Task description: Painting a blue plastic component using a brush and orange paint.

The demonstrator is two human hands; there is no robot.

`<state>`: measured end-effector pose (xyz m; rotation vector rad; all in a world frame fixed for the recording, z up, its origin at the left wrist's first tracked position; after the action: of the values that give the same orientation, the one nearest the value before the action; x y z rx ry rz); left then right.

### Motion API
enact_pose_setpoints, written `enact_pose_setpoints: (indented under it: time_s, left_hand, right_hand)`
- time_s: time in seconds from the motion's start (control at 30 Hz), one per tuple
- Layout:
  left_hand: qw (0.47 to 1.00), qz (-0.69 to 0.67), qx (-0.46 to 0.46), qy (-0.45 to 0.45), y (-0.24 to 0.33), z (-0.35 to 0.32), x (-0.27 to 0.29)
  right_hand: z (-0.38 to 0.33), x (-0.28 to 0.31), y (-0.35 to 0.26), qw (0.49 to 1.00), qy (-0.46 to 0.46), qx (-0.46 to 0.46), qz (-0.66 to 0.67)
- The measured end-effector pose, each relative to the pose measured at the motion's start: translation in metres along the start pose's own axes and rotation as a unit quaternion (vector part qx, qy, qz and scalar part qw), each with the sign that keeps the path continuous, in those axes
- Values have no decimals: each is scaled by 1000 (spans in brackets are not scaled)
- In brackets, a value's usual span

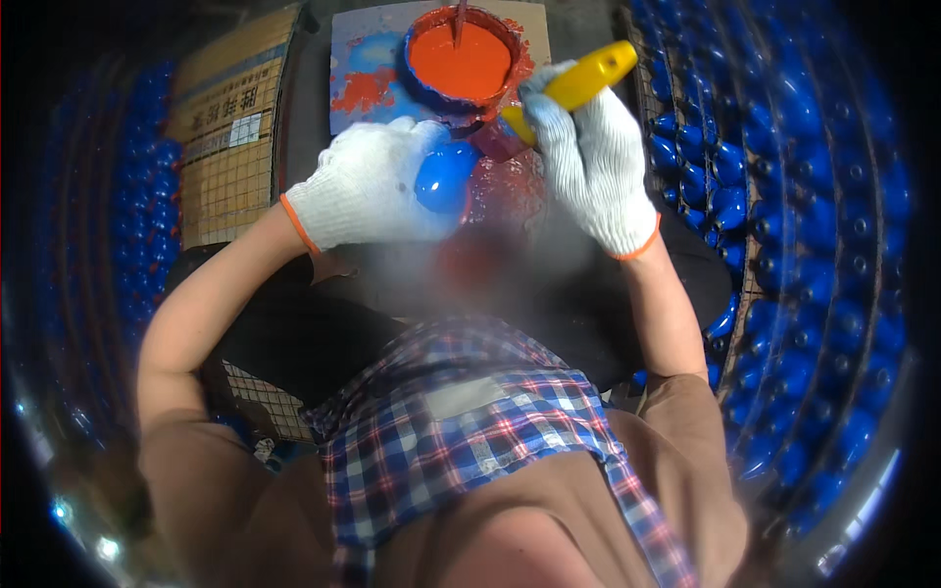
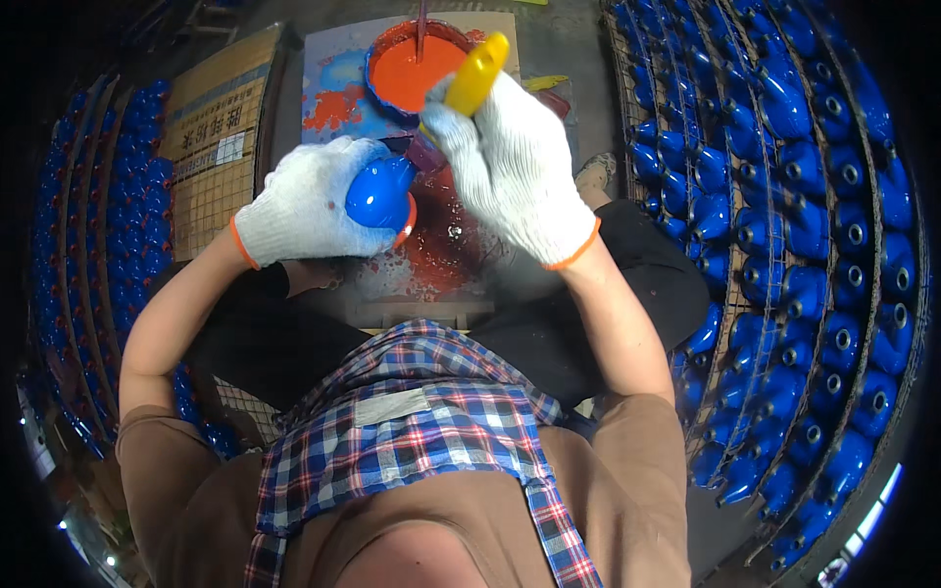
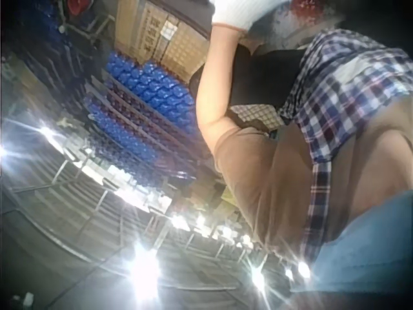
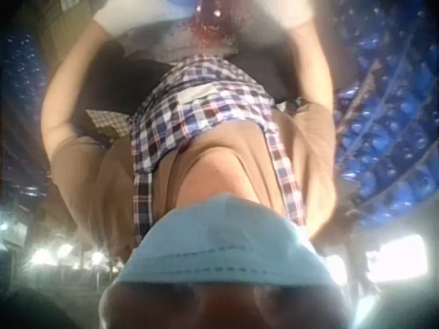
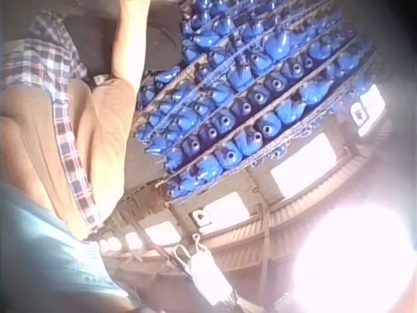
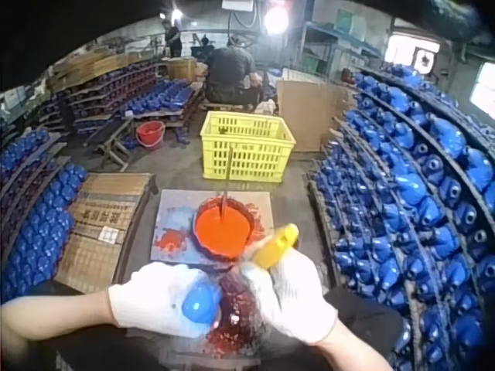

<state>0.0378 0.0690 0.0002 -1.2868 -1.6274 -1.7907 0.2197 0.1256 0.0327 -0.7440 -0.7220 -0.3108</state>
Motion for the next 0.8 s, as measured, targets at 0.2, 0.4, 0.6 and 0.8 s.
enact_pose_setpoints:
  time_s: [0.2, 0.4, 0.6, 0.8]
  left_hand:
    - [758, -641, 119, -2, -22, -19, -27]
    - [669, -715, 72, 189, -19, -23, -59]
    - [104, -984, -121, -83, 3, -1, -104]
    - [322, -939, 43, 117, -11, -11, -64]
  right_hand:
    - [-37, -5, 21, 986, 69, -22, 152]
    - [-71, -32, 46, 930, 117, -142, 319]
    - [-85, -43, 53, 892, 144, -205, 376]
    - [-99, -25, 55, 863, 195, -295, 361]
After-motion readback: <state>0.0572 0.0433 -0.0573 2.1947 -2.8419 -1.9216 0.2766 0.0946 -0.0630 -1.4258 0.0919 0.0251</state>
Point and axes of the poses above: each hand's wrist, its own z-axis towards the middle knuckle, its own x-axis out of the back of the hand, y = z × x, the point moved 4 cm from there along z, towards the middle knuckle, and after that the axes turned 15 degrees about -z, right-handed, at the moved point
